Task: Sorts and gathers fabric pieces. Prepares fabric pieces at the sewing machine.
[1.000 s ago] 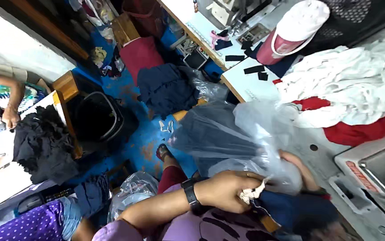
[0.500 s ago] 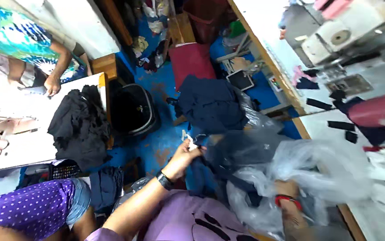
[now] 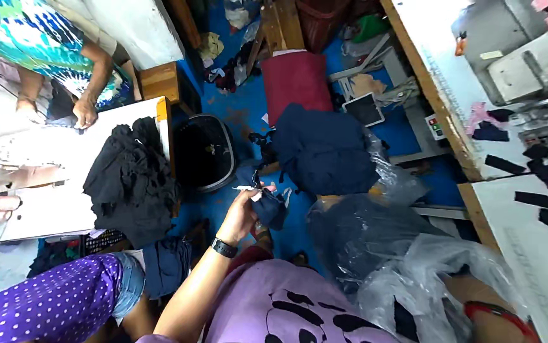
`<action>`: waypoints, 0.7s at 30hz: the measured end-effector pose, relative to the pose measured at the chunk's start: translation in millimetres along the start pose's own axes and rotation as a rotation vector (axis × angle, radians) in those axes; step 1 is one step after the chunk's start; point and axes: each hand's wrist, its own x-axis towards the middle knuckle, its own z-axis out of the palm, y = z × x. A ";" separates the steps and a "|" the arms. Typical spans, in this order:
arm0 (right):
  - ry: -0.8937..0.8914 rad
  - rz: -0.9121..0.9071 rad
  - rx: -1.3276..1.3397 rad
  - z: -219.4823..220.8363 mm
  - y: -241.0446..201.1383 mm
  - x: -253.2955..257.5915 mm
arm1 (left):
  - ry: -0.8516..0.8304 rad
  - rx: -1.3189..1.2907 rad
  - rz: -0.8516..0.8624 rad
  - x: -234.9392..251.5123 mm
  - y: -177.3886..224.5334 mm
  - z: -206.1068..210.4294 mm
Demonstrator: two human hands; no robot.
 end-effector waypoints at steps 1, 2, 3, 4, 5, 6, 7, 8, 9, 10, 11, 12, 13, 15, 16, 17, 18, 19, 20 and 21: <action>0.138 -0.285 0.141 5.7 -15.8 0.9 | -0.021 -0.003 -0.002 2.5 4.2 0.0; 0.176 -0.502 0.283 3.7 -44.3 -5.6 | -0.051 0.006 -0.002 5.5 8.1 -0.4; 0.171 -0.691 0.428 1.9 -82.5 -18.6 | -0.080 0.017 -0.001 8.5 11.4 -1.0; 0.140 -0.860 0.577 2.2 -126.4 -35.6 | -0.110 0.023 -0.003 11.5 14.9 -1.4; 0.075 -1.012 0.705 5.6 -170.0 -51.8 | -0.142 0.020 -0.006 14.3 18.5 -1.2; -0.014 -1.141 0.798 11.1 -209.9 -65.7 | -0.160 0.015 -0.010 16.5 21.7 -0.4; -0.113 -1.237 0.849 17.0 -244.7 -77.0 | -0.165 0.009 -0.013 18.2 24.8 0.4; -0.211 -1.305 0.878 22.3 -273.7 -85.5 | -0.156 0.003 -0.013 19.9 27.5 0.7; -0.298 -1.344 0.889 25.9 -296.4 -92.3 | -0.125 0.020 -0.012 21.2 30.2 0.9; -0.362 -1.352 0.889 26.8 -312.8 -97.8 | -0.089 0.039 -0.003 22.4 33.4 1.2; -0.407 -1.344 0.890 25.3 -324.0 -100.7 | -0.064 0.048 0.010 24.3 37.4 0.2; -0.427 -1.320 0.885 21.0 -331.0 -101.0 | -0.048 0.044 0.025 27.6 42.1 -2.9; -0.420 -1.281 0.901 16.8 -336.0 -99.3 | -0.023 0.037 0.044 31.9 47.4 -5.7; -0.422 -1.213 0.943 6.6 -339.6 -86.3 | 0.023 -0.013 0.085 43.3 57.5 -13.9; -0.422 -1.188 0.979 1.6 -340.2 -77.0 | 0.015 -0.054 0.106 51.1 62.4 -20.4; -0.415 -1.164 1.025 -3.6 -341.1 -67.3 | -0.003 -0.095 0.126 59.5 68.2 -26.1; -0.402 -1.135 1.078 -8.5 -342.8 -57.8 | -0.017 -0.133 0.140 67.8 74.6 -30.2; -0.384 -1.100 1.115 -12.7 -345.8 -48.7 | -0.020 -0.163 0.147 75.9 81.3 -32.6; -0.353 -1.069 1.107 -14.7 -349.8 -39.1 | -0.019 -0.178 0.149 83.9 87.3 -34.5; -0.303 -1.041 1.027 -14.1 -354.5 -29.6 | -0.012 -0.188 0.144 91.5 92.5 -35.8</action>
